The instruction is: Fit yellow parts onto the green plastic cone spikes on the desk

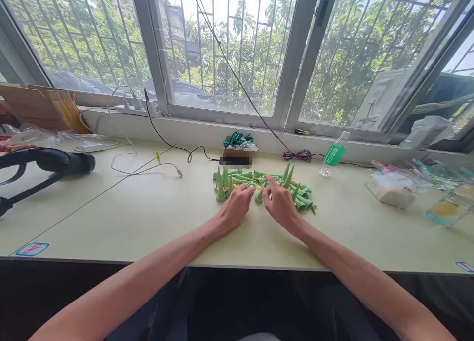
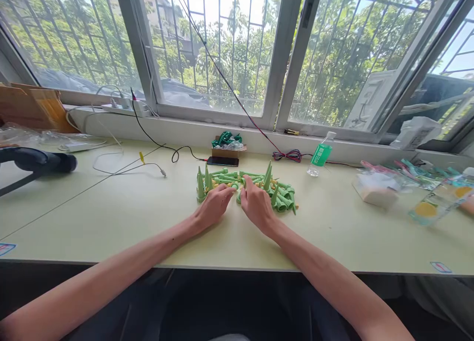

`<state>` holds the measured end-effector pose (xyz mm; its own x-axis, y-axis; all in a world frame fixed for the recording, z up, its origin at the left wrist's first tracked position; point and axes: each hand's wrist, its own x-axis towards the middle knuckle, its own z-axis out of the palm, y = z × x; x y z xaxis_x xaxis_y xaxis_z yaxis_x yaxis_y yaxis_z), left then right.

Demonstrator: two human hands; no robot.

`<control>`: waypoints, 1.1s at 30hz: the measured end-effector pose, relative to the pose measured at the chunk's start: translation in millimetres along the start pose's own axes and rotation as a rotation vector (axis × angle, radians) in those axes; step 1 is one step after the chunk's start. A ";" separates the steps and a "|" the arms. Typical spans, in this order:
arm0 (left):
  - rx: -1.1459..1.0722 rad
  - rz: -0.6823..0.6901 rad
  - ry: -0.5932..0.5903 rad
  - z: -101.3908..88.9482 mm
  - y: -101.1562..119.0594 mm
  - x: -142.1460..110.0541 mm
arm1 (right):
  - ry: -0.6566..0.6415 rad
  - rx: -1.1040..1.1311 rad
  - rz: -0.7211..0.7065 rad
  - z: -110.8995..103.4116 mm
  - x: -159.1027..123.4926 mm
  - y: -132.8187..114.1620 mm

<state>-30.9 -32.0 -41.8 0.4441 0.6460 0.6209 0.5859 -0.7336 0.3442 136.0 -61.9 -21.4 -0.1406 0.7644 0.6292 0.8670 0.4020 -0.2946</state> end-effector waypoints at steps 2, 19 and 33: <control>-0.006 0.000 0.026 0.1 -0.3 0.3 | 0.001 0.012 -0.004 0.7 0.1 0.6; -0.005 0.061 0.087 -5.5 10.9 -0.7 | 0.137 0.203 -0.074 1.5 -0.1 -1.3; -0.021 0.157 -0.020 -4.5 13.8 -4.4 | 0.135 0.314 -0.095 3.3 -2.0 -0.3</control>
<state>-27.8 -46.0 -36.6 0.5427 0.5268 0.6542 0.4939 -0.8301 0.2587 134.4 -61.9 -25.0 -0.1310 0.6506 0.7481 0.6610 0.6197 -0.4231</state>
